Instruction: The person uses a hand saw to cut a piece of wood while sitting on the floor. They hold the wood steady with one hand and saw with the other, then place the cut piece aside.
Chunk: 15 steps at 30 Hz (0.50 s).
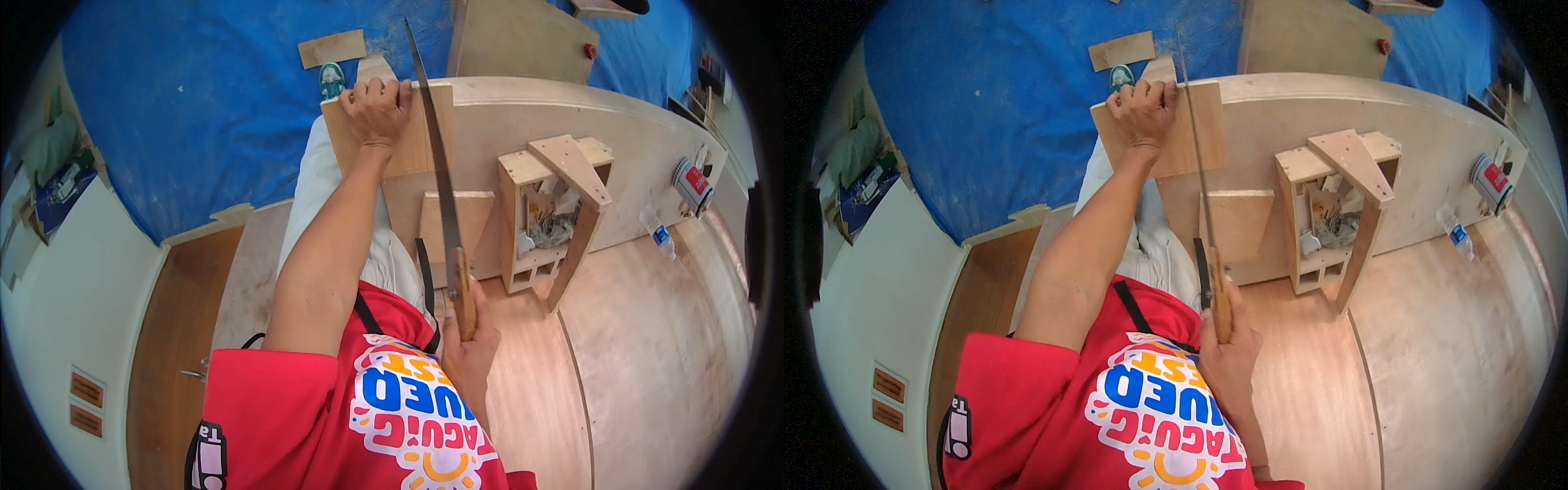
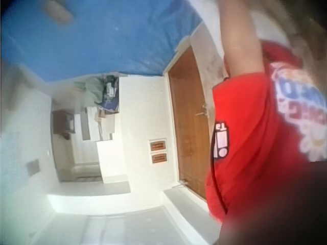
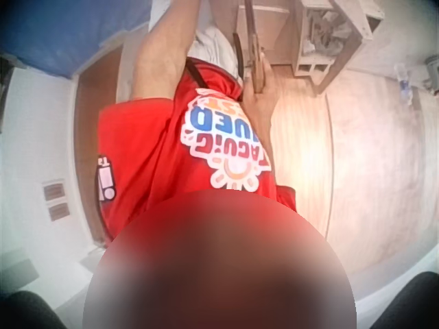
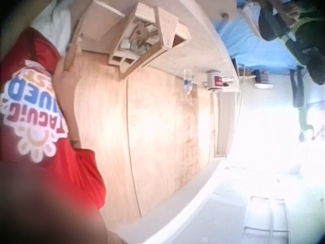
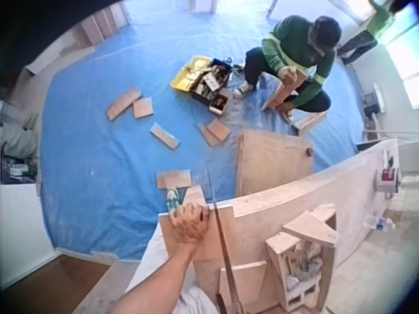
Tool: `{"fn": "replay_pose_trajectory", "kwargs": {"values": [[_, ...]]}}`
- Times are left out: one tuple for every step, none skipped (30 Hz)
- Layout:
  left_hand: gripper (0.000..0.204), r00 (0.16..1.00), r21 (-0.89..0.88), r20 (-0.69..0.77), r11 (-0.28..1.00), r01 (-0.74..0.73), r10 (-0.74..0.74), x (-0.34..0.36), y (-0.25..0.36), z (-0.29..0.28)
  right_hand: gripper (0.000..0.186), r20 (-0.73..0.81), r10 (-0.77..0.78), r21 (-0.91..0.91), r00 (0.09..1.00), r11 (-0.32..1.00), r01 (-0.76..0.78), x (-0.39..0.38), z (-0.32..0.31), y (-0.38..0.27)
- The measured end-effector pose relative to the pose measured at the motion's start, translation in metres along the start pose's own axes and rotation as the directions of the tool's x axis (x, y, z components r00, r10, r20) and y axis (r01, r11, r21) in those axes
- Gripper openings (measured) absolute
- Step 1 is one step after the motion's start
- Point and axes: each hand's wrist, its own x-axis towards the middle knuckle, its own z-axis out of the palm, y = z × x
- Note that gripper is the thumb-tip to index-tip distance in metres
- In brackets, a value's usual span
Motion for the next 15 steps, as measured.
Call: {"fn": "replay_pose_trajectory", "kwargs": {"values": [[0.038, 1.0, -0.025, -0.004, 1.0, 0.006, -0.006, -0.001, 0.0, 0.0, 0.052, -0.038, 0.0, 0.059, 0.999, 0.998, 0.003, 0.0, 0.003, -0.001], [0.038, 1.0, -0.054, -0.002, 0.998, 0.01, -0.01, -0.001, 0.0, 0.0, 0.053, -0.036, -0.042, 0.044, 0.998, 0.998, 0.044, -0.001, 0.006, -0.002], [0.037, 1.0, -0.048, 0.011, 0.999, 0.017, -0.017, -0.002, -0.001, 0.0, 0.053, -0.033, -0.081, 0.029, 0.996, 0.996, 0.082, -0.002, 0.01, -0.003], [0.037, 1.0, -0.047, 0.016, 0.999, 0.02, -0.02, -0.002, -0.001, 0.0, 0.054, -0.069, -0.074, 0.038, 0.995, 0.996, 0.076, -0.003, 0.013, -0.005], [0.037, 1.0, -0.053, 0.009, 0.998, 0.016, -0.016, -0.001, -0.001, 0.0, 0.054, 0.043, -0.093, 0.01, 0.995, 0.996, 0.093, -0.003, 0.017, -0.005], [0.037, 1.0, -0.047, 0.016, 0.999, 0.019, -0.019, -0.002, -0.001, 0.0, 0.054, 0.116, -0.06, 0.0, 0.991, 0.998, 0.06, -0.004, 0.021, -0.006], [0.037, 1.0, -0.043, 0.011, 0.999, 0.015, -0.015, -0.001, -0.002, 0.0, 0.054, 0.24, -0.059, 0.022, 0.969, 0.998, 0.055, -0.004, 0.022, -0.006], [0.037, 1.0, -0.04, 0.007, 0.999, 0.01, -0.01, -0.002, -0.001, -0.001, 0.054, 0.09, -0.095, -0.053, 0.991, 0.994, 0.1, -0.005, 0.024, -0.006], [0.036, 1.0, -0.029, -0.01, 1.0, 0.008, -0.008, -0.001, -0.001, -0.002, 0.055, -0.007, -0.178, -0.096, 0.984, 0.98, 0.176, -0.005, 0.023, -0.005], [0.036, 1.0, -0.022, -0.015, 1.0, 0.007, -0.008, -0.001, -0.001, -0.002, 0.055, -0.075, -0.179, -0.136, 0.981, 0.976, 0.168, -0.006, 0.023, -0.004], [0.036, 1.0, -0.024, 0.02, 1.0, 0.014, -0.013, -0.002, 0.0, -0.003, 0.057, -0.127, 0.049, 0.092, 0.991, 0.995, -0.037, -0.006, 0.02, -0.004], [0.035, 1.0, -0.034, 0.005, 0.999, 0.005, -0.005, -0.002, 0.0, -0.003, 0.057, -0.057, -0.045, 0.038, 0.997, 0.998, 0.047, -0.006, 0.019, -0.003], [0.034, 1.0, -0.043, -0.004, 0.999, 0.002, -0.002, -0.003, 0.0, -0.003, 0.057, -0.038, -0.095, -0.02, 0.995, 0.995, 0.095, -0.006, 0.017, -0.003], [0.032, 0.997, -0.055, -0.082, 0.998, -0.022, 0.017, 0.0, 0.0, 0.001, 0.056, -0.022, -0.17, -0.073, 0.985, 0.983, 0.168, -0.005, 0.016, -0.002], [0.033, 1.0, -0.001, -0.003, 1.0, -0.003, 0.003, -0.002, 0.0, 0.0, 0.056, 0.025, -0.112, -0.003, 0.993, 0.994, 0.113, -0.006, 0.015, -0.002]]}}
